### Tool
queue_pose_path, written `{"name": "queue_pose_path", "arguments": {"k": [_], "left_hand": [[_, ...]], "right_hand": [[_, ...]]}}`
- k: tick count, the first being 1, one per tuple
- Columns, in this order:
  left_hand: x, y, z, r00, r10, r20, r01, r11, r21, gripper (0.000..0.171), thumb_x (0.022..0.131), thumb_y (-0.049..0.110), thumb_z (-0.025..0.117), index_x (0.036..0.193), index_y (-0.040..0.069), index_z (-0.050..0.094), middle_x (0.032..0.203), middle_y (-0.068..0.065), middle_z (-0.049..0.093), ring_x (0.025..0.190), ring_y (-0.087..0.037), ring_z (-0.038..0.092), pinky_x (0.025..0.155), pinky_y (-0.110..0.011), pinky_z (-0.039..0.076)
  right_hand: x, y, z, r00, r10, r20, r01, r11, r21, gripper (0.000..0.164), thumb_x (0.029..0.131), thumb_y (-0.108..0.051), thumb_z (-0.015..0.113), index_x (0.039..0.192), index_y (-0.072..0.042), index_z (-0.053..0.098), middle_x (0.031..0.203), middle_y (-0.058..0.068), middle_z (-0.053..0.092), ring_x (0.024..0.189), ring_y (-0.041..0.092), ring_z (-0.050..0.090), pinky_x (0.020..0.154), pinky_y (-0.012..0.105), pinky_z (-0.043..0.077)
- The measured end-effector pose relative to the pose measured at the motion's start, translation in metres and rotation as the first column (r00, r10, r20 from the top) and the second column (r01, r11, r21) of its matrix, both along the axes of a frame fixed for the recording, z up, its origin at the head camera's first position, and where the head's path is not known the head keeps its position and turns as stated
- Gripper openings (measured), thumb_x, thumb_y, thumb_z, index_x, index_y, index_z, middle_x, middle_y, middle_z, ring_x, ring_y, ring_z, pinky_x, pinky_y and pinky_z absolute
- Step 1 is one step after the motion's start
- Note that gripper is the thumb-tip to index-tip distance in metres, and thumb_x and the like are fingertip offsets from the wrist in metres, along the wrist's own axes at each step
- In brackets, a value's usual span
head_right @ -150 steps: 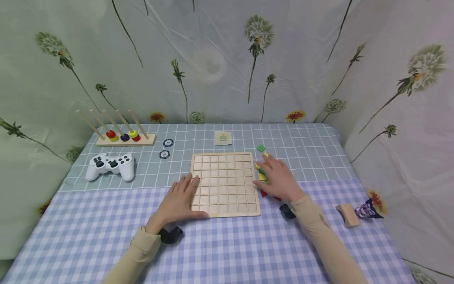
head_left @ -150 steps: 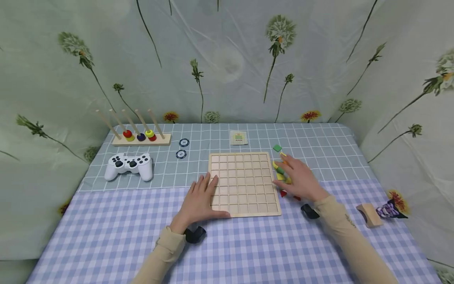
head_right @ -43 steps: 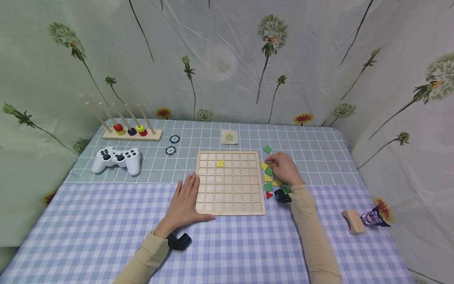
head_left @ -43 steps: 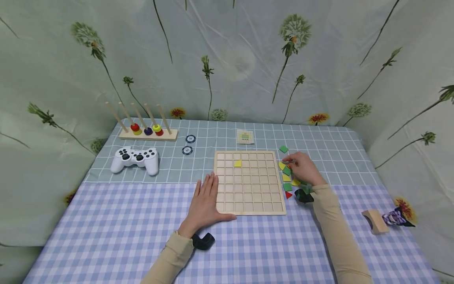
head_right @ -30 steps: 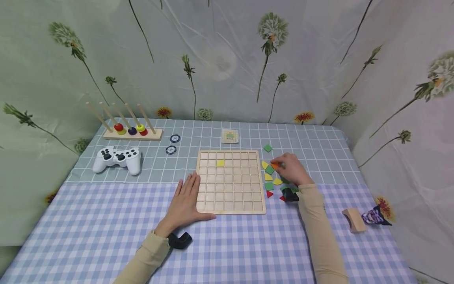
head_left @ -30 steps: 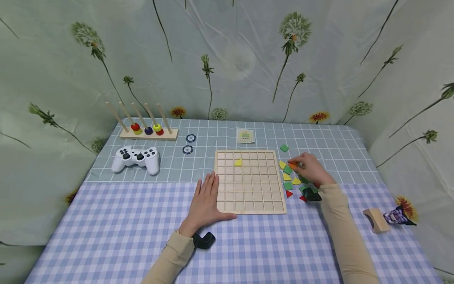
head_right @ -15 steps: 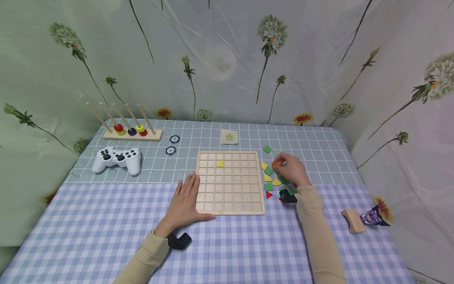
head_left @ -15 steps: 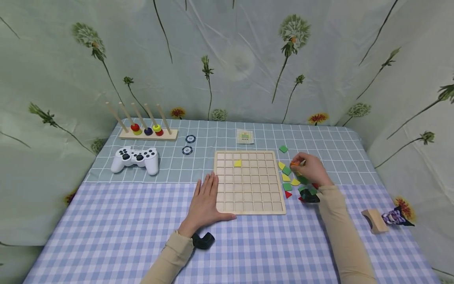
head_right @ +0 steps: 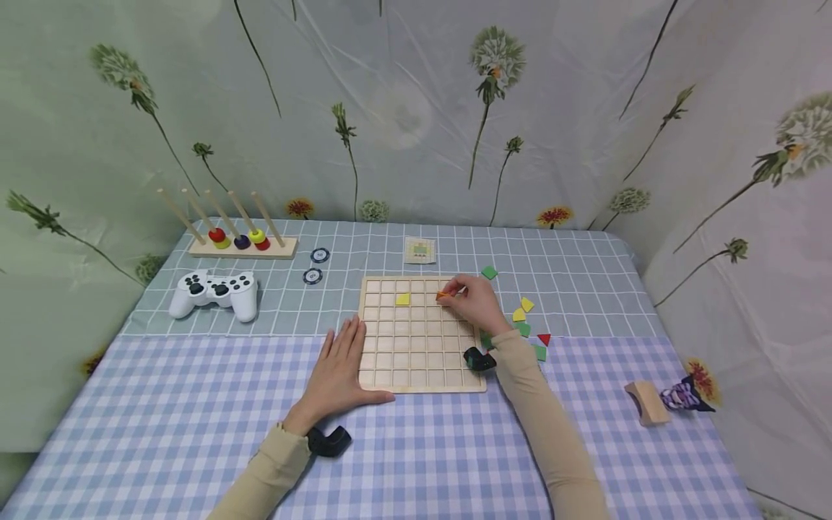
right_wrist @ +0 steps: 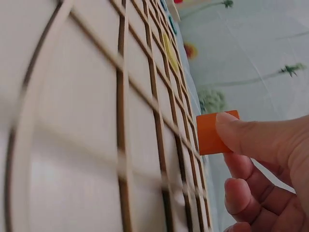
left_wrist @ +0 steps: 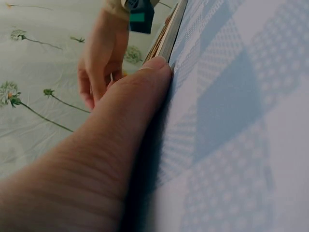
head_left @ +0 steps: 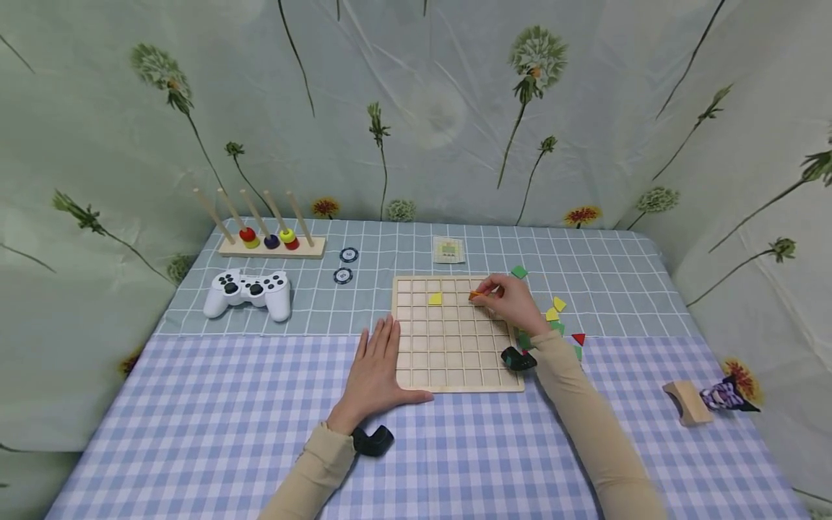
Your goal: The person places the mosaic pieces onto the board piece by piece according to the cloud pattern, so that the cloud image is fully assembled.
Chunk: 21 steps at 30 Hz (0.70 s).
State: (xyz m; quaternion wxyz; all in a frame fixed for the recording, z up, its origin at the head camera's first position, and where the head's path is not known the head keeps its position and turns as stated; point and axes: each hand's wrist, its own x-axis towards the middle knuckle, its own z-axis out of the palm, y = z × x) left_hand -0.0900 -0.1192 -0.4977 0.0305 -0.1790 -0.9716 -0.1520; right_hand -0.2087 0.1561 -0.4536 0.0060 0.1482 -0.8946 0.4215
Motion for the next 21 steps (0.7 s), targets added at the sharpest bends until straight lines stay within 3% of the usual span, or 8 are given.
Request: {"name": "queue_pose_path", "arguments": {"k": [6, 12, 21], "left_hand": [[-0.001, 0.000, 0.000, 0.999, 0.007, 0.032, -0.007, 1.000, -0.014, 0.134, 0.061, 0.088, 0.054, 0.150, -0.002, 0.008, 0.156, -0.017, 0.006, 0.143, -0.027, -0.001, 0.113, -0.045, -0.003], [0.000, 0.000, 0.001, 1.000, 0.006, 0.026, -0.006, 1.000, -0.007, 0.134, 0.060, 0.087, 0.055, 0.150, -0.002, 0.009, 0.156, -0.017, 0.007, 0.143, -0.028, 0.000, 0.113, -0.045, -0.002], [0.001, 0.000, 0.000, 1.000, -0.001, -0.023, 0.002, 1.000, 0.008, 0.133, 0.061, 0.085, 0.057, 0.149, -0.005, 0.014, 0.155, -0.020, 0.013, 0.143, -0.031, 0.006, 0.113, -0.048, 0.002]], "right_hand": [[-0.003, -0.028, -0.002, 0.999, 0.013, 0.039, -0.012, 1.000, -0.007, 0.008, 0.086, -0.011, 0.071, 0.093, -0.005, 0.071, 0.090, 0.007, 0.067, 0.068, 0.018, 0.052, 0.059, 0.029, 0.043], [-0.006, -0.043, -0.005, 0.999, 0.013, 0.032, -0.016, 0.996, 0.089, 0.008, 0.089, -0.011, 0.068, 0.094, -0.007, 0.071, 0.091, 0.005, 0.066, 0.071, 0.019, 0.052, 0.063, 0.031, 0.043], [-0.004, -0.045, -0.007, 0.995, 0.071, -0.071, -0.051, 0.968, 0.246, 0.014, 0.089, -0.012, 0.067, 0.101, -0.006, 0.073, 0.092, 0.008, 0.060, 0.084, 0.023, 0.053, 0.073, 0.038, 0.045]]}}
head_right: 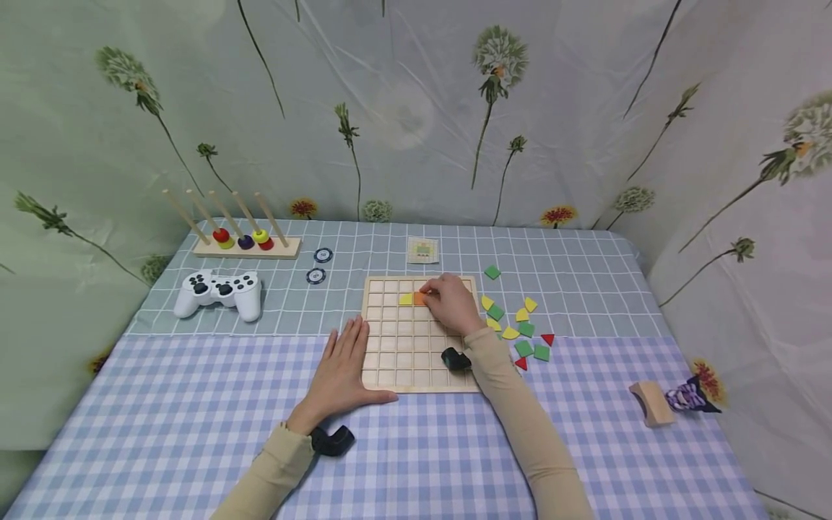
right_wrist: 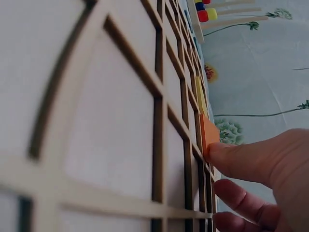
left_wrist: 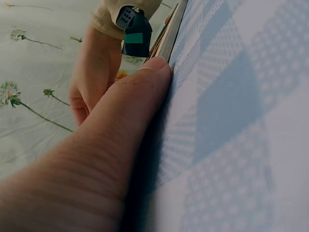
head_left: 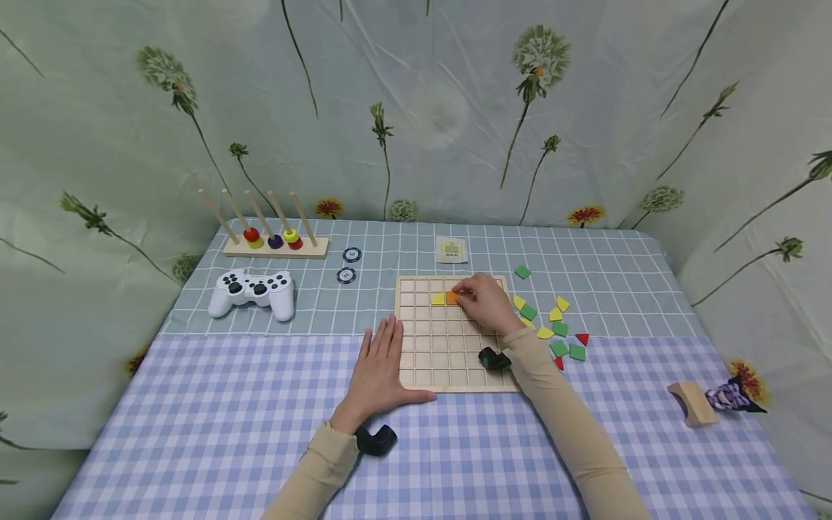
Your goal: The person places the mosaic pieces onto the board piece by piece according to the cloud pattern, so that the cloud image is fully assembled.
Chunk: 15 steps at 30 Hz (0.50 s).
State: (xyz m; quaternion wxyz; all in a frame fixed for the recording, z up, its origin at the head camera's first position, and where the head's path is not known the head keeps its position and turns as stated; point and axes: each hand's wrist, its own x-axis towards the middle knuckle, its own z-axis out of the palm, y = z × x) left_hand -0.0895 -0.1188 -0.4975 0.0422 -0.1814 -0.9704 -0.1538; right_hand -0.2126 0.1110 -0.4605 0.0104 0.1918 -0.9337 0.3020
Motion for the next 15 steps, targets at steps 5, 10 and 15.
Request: {"name": "queue_pose_path", "arguments": {"k": [5, 10, 15], "left_hand": [[0.000, 0.000, 0.000, 1.000, 0.007, 0.018, -0.007, 1.000, -0.011, 0.134, 0.061, 0.085, 0.057, 0.149, -0.004, 0.012, 0.155, -0.019, 0.011, 0.143, -0.030, 0.004, 0.113, -0.047, 0.001], [0.000, 0.000, 0.000, 1.000, 0.009, 0.024, -0.009, 1.000, -0.021, 0.133, 0.060, 0.085, 0.057, 0.150, -0.003, 0.012, 0.156, -0.019, 0.010, 0.143, -0.029, 0.003, 0.113, -0.046, 0.000], [-0.001, 0.000, 0.000, 1.000, 0.007, 0.021, -0.007, 1.000, -0.013, 0.133, 0.061, 0.084, 0.058, 0.149, -0.003, 0.013, 0.155, -0.019, 0.011, 0.143, -0.030, 0.005, 0.113, -0.047, 0.002]], "right_hand": [[0.004, 0.003, 0.001, 1.000, -0.007, -0.013, 0.008, 0.999, 0.033, 0.017, 0.090, -0.014, 0.067, 0.104, -0.008, 0.074, 0.096, 0.009, 0.058, 0.087, 0.025, 0.051, 0.072, 0.039, 0.042], [0.003, 0.005, 0.001, 1.000, -0.024, 0.004, 0.024, 1.000, 0.000, 0.016, 0.088, -0.014, 0.069, 0.102, -0.009, 0.075, 0.093, 0.008, 0.058, 0.084, 0.024, 0.049, 0.070, 0.037, 0.040], [-0.001, 0.012, -0.002, 0.999, 0.034, 0.003, -0.033, 0.996, -0.081, 0.016, 0.088, -0.012, 0.069, 0.101, -0.007, 0.075, 0.090, 0.006, 0.060, 0.077, 0.022, 0.048, 0.066, 0.035, 0.039]]}}
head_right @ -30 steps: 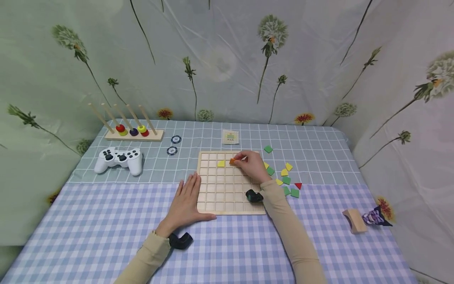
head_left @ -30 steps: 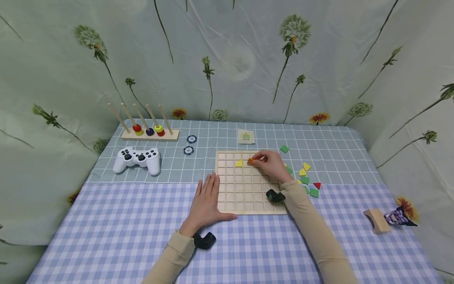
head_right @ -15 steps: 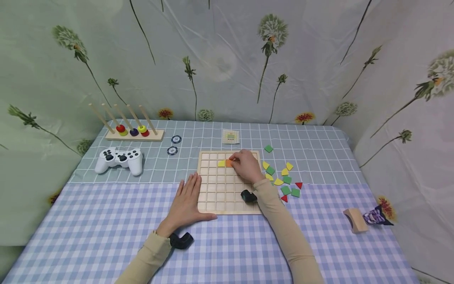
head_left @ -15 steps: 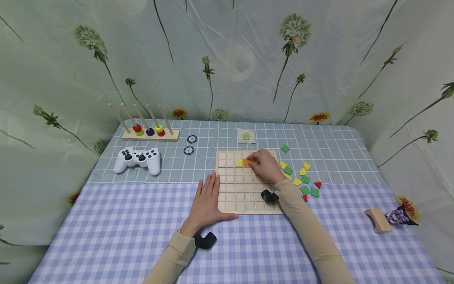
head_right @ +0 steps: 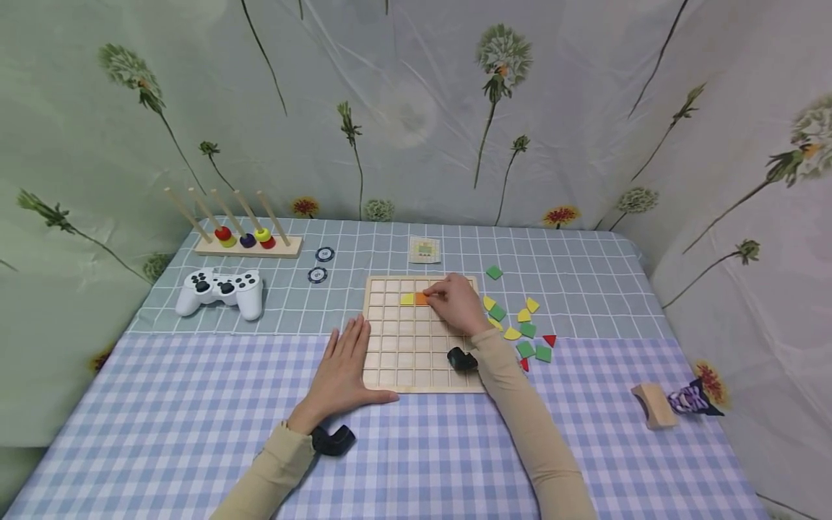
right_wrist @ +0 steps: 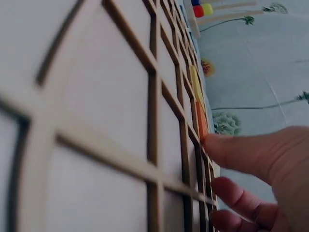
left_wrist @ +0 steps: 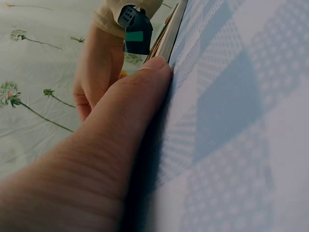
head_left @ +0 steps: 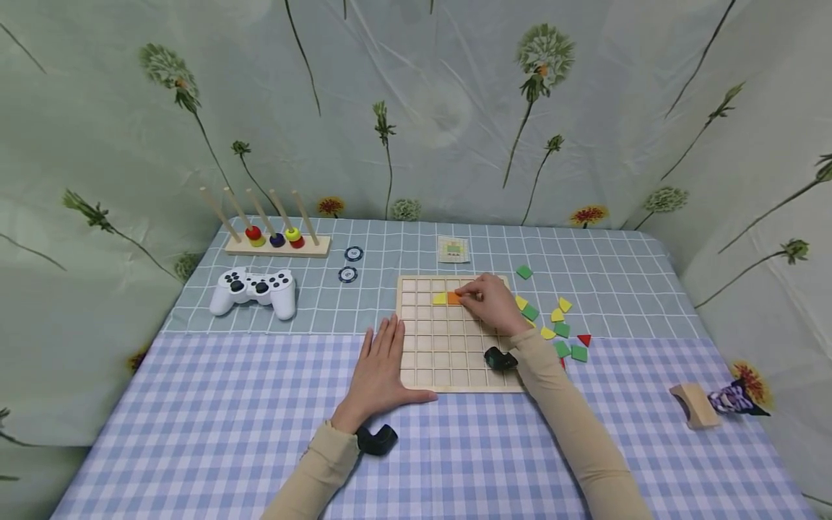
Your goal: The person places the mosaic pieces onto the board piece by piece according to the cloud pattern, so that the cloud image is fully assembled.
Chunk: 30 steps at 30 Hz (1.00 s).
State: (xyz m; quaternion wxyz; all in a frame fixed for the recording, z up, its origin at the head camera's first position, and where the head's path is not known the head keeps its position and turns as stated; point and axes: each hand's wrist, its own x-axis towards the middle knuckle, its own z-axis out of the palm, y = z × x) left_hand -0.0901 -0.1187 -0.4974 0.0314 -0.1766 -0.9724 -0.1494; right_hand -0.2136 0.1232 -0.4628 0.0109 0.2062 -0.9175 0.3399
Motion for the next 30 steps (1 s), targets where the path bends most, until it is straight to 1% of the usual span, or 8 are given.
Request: {"name": "queue_pose_path", "arguments": {"k": [4, 9, 12, 16, 20, 23, 27, 30], "left_hand": [[0.000, 0.001, -0.001, 1.000, -0.006, -0.003, 0.006, 1.000, -0.001, 0.133, 0.061, 0.085, 0.058, 0.150, -0.003, 0.012, 0.155, -0.019, 0.011, 0.143, -0.030, 0.005, 0.113, -0.047, 0.002], [0.000, 0.001, -0.002, 1.000, -0.009, -0.013, 0.009, 1.000, 0.006, 0.133, 0.061, 0.085, 0.057, 0.149, -0.003, 0.013, 0.155, -0.019, 0.011, 0.143, -0.030, 0.005, 0.113, -0.047, 0.002], [0.000, 0.000, -0.003, 1.000, -0.009, -0.017, 0.009, 1.000, 0.014, 0.133, 0.061, 0.086, 0.056, 0.149, -0.004, 0.014, 0.155, -0.019, 0.012, 0.143, -0.030, 0.005, 0.113, -0.047, 0.002], [-0.001, -0.002, -0.002, 1.000, -0.004, -0.006, 0.004, 1.000, 0.011, 0.133, 0.061, 0.087, 0.054, 0.150, -0.003, 0.013, 0.156, -0.018, 0.010, 0.143, -0.030, 0.003, 0.113, -0.046, 0.000], [-0.002, -0.003, -0.001, 1.000, 0.000, 0.011, 0.000, 1.000, 0.000, 0.134, 0.061, 0.088, 0.053, 0.150, -0.002, 0.010, 0.156, -0.017, 0.007, 0.143, -0.028, 0.000, 0.113, -0.044, -0.003], [-0.002, -0.003, -0.002, 1.000, 0.001, 0.019, -0.001, 1.000, -0.002, 0.134, 0.061, 0.088, 0.053, 0.150, -0.002, 0.009, 0.156, -0.016, 0.006, 0.143, -0.027, -0.001, 0.113, -0.043, -0.004], [-0.002, -0.002, -0.003, 1.000, 0.001, 0.027, -0.001, 1.000, -0.002, 0.134, 0.061, 0.088, 0.053, 0.150, -0.002, 0.009, 0.156, -0.016, 0.005, 0.143, -0.027, -0.002, 0.113, -0.042, -0.005], [-0.002, -0.001, -0.004, 1.000, -0.001, 0.026, 0.001, 1.000, -0.003, 0.134, 0.061, 0.088, 0.053, 0.150, -0.001, 0.008, 0.156, -0.016, 0.005, 0.143, -0.027, -0.002, 0.113, -0.042, -0.005]], "right_hand": [[0.002, 0.019, -0.001, 0.999, 0.027, -0.034, -0.030, 0.996, -0.081, 0.016, 0.088, -0.010, 0.068, 0.100, -0.002, 0.074, 0.087, 0.007, 0.064, 0.076, 0.021, 0.052, 0.068, 0.035, 0.044], [0.011, 0.055, 0.007, 0.999, -0.046, -0.024, 0.043, 0.994, -0.101, 0.016, 0.088, -0.008, 0.068, 0.101, 0.000, 0.072, 0.092, 0.011, 0.067, 0.078, 0.025, 0.056, 0.070, 0.039, 0.047], [0.016, 0.080, 0.011, 0.995, -0.100, -0.024, 0.098, 0.993, -0.067, 0.016, 0.089, -0.007, 0.067, 0.101, 0.001, 0.072, 0.091, 0.013, 0.066, 0.078, 0.027, 0.056, 0.069, 0.040, 0.046], [0.023, 0.109, 0.013, 0.985, -0.174, -0.016, 0.175, 0.984, 0.022, 0.017, 0.091, -0.009, 0.064, 0.103, 0.001, 0.071, 0.091, 0.014, 0.064, 0.075, 0.027, 0.054, 0.065, 0.038, 0.044], [0.029, 0.129, 0.014, 0.970, -0.241, 0.044, 0.235, 0.966, 0.107, 0.019, 0.091, -0.012, 0.064, 0.103, 0.001, 0.071, 0.091, 0.015, 0.061, 0.069, 0.025, 0.050, 0.055, 0.034, 0.042], [0.032, 0.137, 0.015, 0.970, -0.229, 0.077, 0.217, 0.966, 0.140, 0.018, 0.089, -0.010, 0.065, 0.101, 0.002, 0.071, 0.089, 0.015, 0.060, 0.067, 0.024, 0.048, 0.052, 0.033, 0.041], [0.033, 0.145, 0.015, 0.981, -0.174, 0.087, 0.158, 0.973, 0.165, 0.017, 0.087, -0.008, 0.067, 0.100, 0.003, 0.072, 0.091, 0.016, 0.064, 0.074, 0.025, 0.050, 0.060, 0.034, 0.041], [0.032, 0.150, 0.014, 0.972, -0.188, 0.138, 0.161, 0.970, 0.182, 0.022, 0.087, -0.011, 0.069, 0.104, 0.002, 0.071, 0.094, 0.015, 0.065, 0.077, 0.025, 0.051, 0.063, 0.034, 0.041]]}}
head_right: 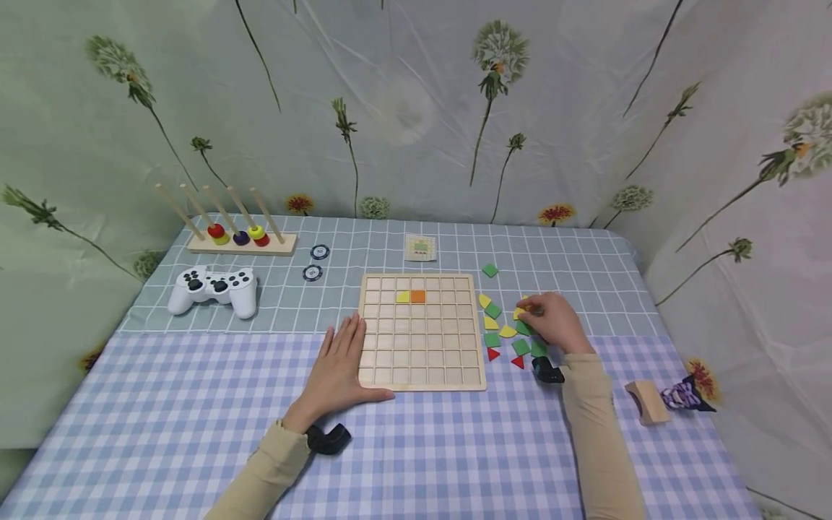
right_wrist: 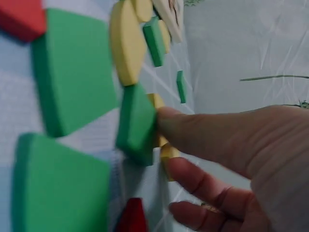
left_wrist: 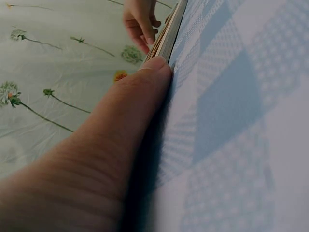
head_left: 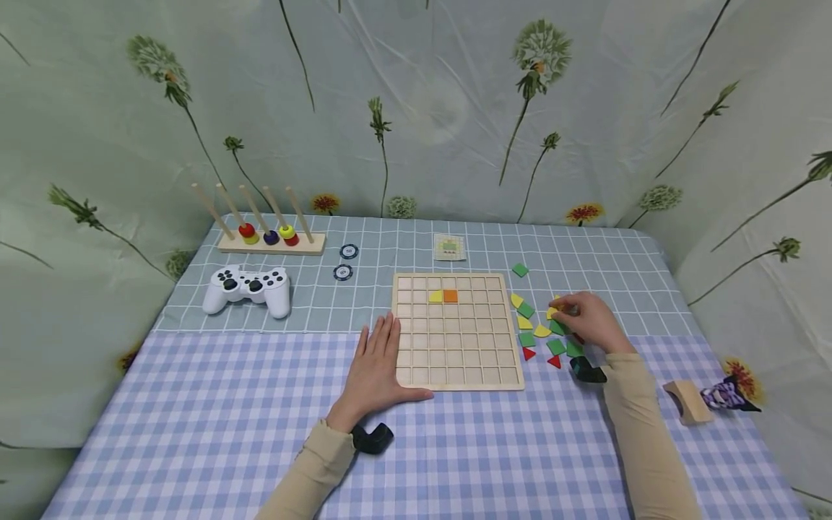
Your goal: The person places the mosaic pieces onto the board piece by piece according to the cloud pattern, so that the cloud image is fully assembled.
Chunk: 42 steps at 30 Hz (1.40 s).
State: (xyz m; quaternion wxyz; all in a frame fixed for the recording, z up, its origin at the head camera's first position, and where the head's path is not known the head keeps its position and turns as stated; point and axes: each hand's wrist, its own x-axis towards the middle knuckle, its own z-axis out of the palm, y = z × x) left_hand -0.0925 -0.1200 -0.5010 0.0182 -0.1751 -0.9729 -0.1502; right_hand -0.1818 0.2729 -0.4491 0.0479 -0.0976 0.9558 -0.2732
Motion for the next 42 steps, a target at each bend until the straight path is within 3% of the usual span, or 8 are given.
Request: {"name": "queue_pose_path", "arguments": {"k": [7, 13, 19, 26, 31, 36, 42], "left_hand": [[0.001, 0.000, 0.001, 1.000, -0.004, -0.008, 0.004, 1.000, 0.006, 0.134, 0.060, 0.088, 0.053, 0.150, -0.001, 0.008, 0.156, -0.016, 0.006, 0.143, -0.028, -0.001, 0.113, -0.043, -0.005], [0.001, 0.000, 0.001, 1.000, -0.005, -0.007, 0.005, 1.000, 0.012, 0.134, 0.061, 0.087, 0.054, 0.150, -0.002, 0.009, 0.156, -0.017, 0.007, 0.143, -0.028, 0.000, 0.113, -0.044, -0.004], [0.002, 0.001, 0.000, 0.999, -0.012, -0.032, 0.013, 1.000, 0.017, 0.133, 0.061, 0.086, 0.056, 0.150, -0.003, 0.012, 0.156, -0.019, 0.010, 0.143, -0.030, 0.004, 0.113, -0.047, 0.000], [0.002, 0.001, 0.000, 0.999, -0.006, -0.042, 0.006, 1.000, 0.008, 0.133, 0.061, 0.086, 0.056, 0.150, -0.003, 0.012, 0.156, -0.019, 0.010, 0.143, -0.030, 0.004, 0.113, -0.046, 0.000], [0.002, 0.000, 0.001, 0.999, -0.005, -0.048, 0.005, 1.000, 0.011, 0.133, 0.061, 0.085, 0.057, 0.150, -0.003, 0.012, 0.156, -0.019, 0.011, 0.143, -0.030, 0.004, 0.113, -0.046, 0.000], [0.001, 0.000, -0.001, 0.998, -0.009, -0.060, 0.010, 1.000, 0.015, 0.133, 0.061, 0.085, 0.056, 0.150, -0.004, 0.013, 0.155, -0.019, 0.012, 0.143, -0.030, 0.005, 0.113, -0.047, 0.001], [0.001, 0.001, 0.000, 0.998, -0.010, -0.065, 0.011, 1.000, 0.017, 0.132, 0.061, 0.085, 0.056, 0.149, -0.004, 0.015, 0.155, -0.020, 0.013, 0.143, -0.030, 0.006, 0.113, -0.047, 0.002]], "right_hand": [[-0.005, 0.000, 0.003, 0.988, -0.094, 0.120, 0.094, 0.996, 0.002, 0.032, 0.085, -0.020, 0.073, 0.108, 0.001, 0.069, 0.086, 0.010, 0.061, 0.072, 0.023, 0.049, 0.056, 0.030, 0.040], [-0.004, -0.003, 0.004, 0.982, -0.145, 0.117, 0.144, 0.989, 0.017, 0.030, 0.081, -0.024, 0.076, 0.095, 0.000, 0.065, 0.080, 0.009, 0.056, 0.067, 0.023, 0.048, 0.055, 0.030, 0.039], [0.000, -0.008, 0.002, 0.977, -0.186, 0.103, 0.193, 0.979, -0.067, 0.028, 0.079, -0.021, 0.078, 0.085, 0.000, 0.060, 0.075, 0.009, 0.057, 0.058, 0.021, 0.047, 0.047, 0.030, 0.039], [-0.001, -0.031, 0.004, 0.987, -0.136, -0.081, 0.123, 0.981, -0.148, 0.023, 0.087, -0.015, 0.069, 0.099, 0.004, 0.067, 0.082, 0.012, 0.059, 0.065, 0.021, 0.048, 0.054, 0.031, 0.039], [-0.010, -0.059, 0.001, 0.987, -0.073, -0.146, 0.038, 0.973, -0.230, 0.016, 0.091, -0.011, 0.064, 0.098, 0.003, 0.067, 0.085, 0.012, 0.057, 0.061, 0.021, 0.046, 0.054, 0.033, 0.039], [-0.017, -0.092, -0.003, 0.987, -0.082, -0.140, 0.034, 0.948, -0.316, 0.013, 0.091, -0.010, 0.063, 0.097, 0.001, 0.065, 0.086, 0.012, 0.057, 0.063, 0.020, 0.044, 0.058, 0.032, 0.037], [-0.022, -0.124, -0.005, 0.989, -0.125, -0.083, 0.084, 0.917, -0.391, 0.018, 0.086, -0.016, 0.071, 0.091, 0.000, 0.066, 0.084, 0.012, 0.061, 0.075, 0.025, 0.054, 0.063, 0.032, 0.042]]}}
